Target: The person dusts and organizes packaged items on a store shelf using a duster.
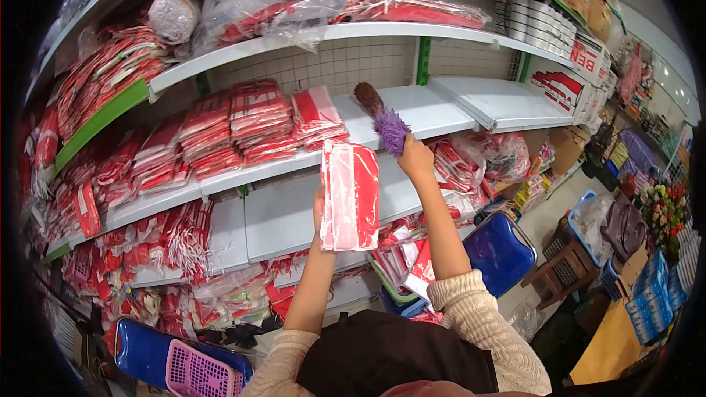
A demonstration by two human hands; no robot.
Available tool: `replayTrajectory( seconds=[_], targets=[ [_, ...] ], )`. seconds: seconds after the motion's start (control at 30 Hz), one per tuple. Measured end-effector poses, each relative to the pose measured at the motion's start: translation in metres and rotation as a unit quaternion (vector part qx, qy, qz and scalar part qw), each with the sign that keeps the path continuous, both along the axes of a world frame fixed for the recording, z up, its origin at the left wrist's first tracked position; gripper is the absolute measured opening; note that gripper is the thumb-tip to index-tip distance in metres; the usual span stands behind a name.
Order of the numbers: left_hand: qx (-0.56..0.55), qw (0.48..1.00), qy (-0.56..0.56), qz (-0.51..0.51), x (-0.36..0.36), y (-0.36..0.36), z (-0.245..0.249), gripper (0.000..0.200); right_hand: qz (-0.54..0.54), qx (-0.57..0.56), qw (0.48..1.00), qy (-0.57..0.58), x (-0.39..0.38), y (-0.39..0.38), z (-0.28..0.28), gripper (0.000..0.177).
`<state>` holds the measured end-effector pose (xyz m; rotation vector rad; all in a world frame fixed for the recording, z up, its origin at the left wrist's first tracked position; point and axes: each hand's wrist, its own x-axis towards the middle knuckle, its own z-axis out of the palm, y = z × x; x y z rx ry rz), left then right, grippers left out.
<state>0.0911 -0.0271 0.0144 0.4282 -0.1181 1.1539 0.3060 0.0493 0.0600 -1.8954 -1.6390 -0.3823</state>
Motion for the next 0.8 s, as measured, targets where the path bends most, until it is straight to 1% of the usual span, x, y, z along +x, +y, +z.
replayTrajectory(
  seconds=[0.07, 0.1, 0.2, 0.23, 0.27, 0.3, 0.33, 0.43, 0.47, 0.57, 0.6, 0.63, 0.7, 0.73, 0.8],
  targets=[
    [0.009, 1.000, -0.003, 0.010, -0.005, 0.006, -0.007, 0.047, -0.022, 0.155, 0.985, -0.078, -0.024, -0.028, 0.010, 0.040],
    [0.014, 1.000, -0.005, 0.013, -0.006, 0.009, -0.007, 0.047, -0.035, 0.231, 0.965, -0.115, -0.035, -0.042, 0.015, 0.045],
    [0.025, 0.996, 0.049, 0.066, -0.013, 0.016, -0.002, 0.048, 0.082, 0.272, 0.959, -0.014, -0.064, -0.068, 0.015, 0.049],
    [0.032, 0.994, 0.066, 0.085, -0.017, 0.017, 0.002, 0.048, 0.164, 0.203, 0.953, 0.150, -0.072, -0.071, 0.008, 0.047],
    [0.040, 0.992, 0.074, 0.090, -0.019, 0.016, 0.007, 0.048, 0.239, 0.127, 0.911, 0.310, -0.079, -0.074, 0.001, 0.045],
    [0.048, 0.991, 0.082, 0.095, -0.020, 0.015, 0.014, 0.049, 0.305, 0.048, 0.833, 0.459, -0.086, -0.075, -0.003, 0.044],
    [0.057, 0.989, 0.091, 0.099, -0.021, 0.017, 0.020, 0.049, 0.357, 0.005, 0.746, 0.562, -0.090, -0.068, -0.009, 0.043],
    [0.059, 0.974, 0.168, 0.140, -0.024, 0.038, 0.021, 0.050, 0.396, 0.024, 0.653, 0.645, -0.098, -0.058, -0.006, 0.040],
    [0.065, 0.974, 0.175, 0.128, -0.025, 0.045, 0.024, 0.048, 0.390, 0.076, 0.663, 0.635, -0.102, -0.050, -0.002, 0.037],
    [0.058, 0.926, 0.310, 0.209, -0.029, 0.047, 0.043, 0.048, 0.412, 0.096, 0.711, 0.561, -0.098, -0.019, 0.012, 0.035],
    [0.140, 0.913, 0.300, 0.240, -0.032, 0.043, 0.056, 0.058, 0.400, 0.114, 0.706, 0.573, -0.099, -0.007, 0.017, 0.033],
    [0.165, 0.898, 0.319, 0.255, -0.035, 0.042, 0.063, 0.063, 0.374, 0.133, 0.730, 0.557, -0.098, 0.010, 0.021, 0.032],
    [0.211, 0.864, 0.357, 0.286, -0.042, 0.042, 0.074, 0.073, 0.373, 0.135, 0.758, 0.518, -0.094, 0.042, 0.030, 0.031],
    [0.205, 0.853, 0.393, 0.275, -0.048, 0.040, 0.084, 0.085, 0.384, 0.144, 0.740, 0.532, -0.096, 0.063, 0.033, 0.030],
    [0.297, 0.800, 0.392, 0.342, -0.049, 0.068, 0.077, 0.086, 0.363, 0.152, 0.786, 0.477, -0.097, 0.100, 0.042, 0.029]
  ],
)
